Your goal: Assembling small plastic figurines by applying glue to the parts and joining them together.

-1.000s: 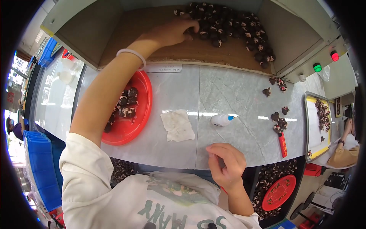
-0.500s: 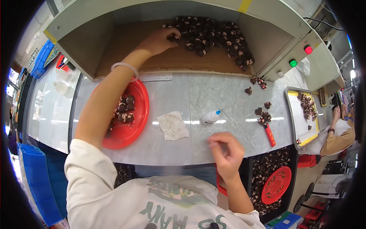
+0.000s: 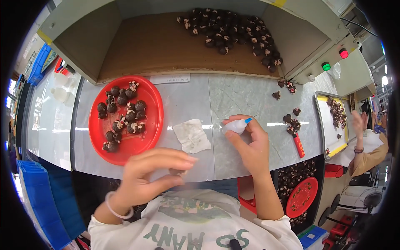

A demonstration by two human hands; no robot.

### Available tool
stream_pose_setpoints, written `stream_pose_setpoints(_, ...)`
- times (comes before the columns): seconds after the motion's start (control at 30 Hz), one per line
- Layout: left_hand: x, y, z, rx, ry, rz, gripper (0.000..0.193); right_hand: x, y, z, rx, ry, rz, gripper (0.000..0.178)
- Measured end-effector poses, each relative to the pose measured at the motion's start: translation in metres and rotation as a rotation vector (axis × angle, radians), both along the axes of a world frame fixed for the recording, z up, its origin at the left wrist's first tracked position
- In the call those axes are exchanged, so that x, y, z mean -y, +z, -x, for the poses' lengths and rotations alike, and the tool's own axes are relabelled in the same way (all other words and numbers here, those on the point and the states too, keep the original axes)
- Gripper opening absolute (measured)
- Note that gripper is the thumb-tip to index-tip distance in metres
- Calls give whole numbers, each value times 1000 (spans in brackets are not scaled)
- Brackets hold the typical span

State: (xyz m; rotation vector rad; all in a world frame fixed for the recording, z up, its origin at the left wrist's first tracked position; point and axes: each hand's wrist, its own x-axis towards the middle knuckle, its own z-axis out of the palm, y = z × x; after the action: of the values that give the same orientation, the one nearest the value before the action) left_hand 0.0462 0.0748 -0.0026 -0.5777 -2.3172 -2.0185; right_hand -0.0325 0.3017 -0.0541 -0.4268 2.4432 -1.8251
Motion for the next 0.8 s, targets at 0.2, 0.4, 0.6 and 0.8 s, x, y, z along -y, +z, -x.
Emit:
stream_pose_setpoints(0.2,-44,-38,2,308,61,-611,33,-2,17,-22,186,-92,348,30)
stream_pose_setpoints(0.4,-55,-49,14,416,108,-634,30,-17,30,-25,166,-140,211,47)
stream_pose_setpoints(0.6,-51,-61,19,340,-8,-644,32,-26,40,-14,121,-116,237,52)
stream_pose_setpoints(0.8,-56,-60,20,340,60,-578,34,-37,43,-11,59,-67,111,60)
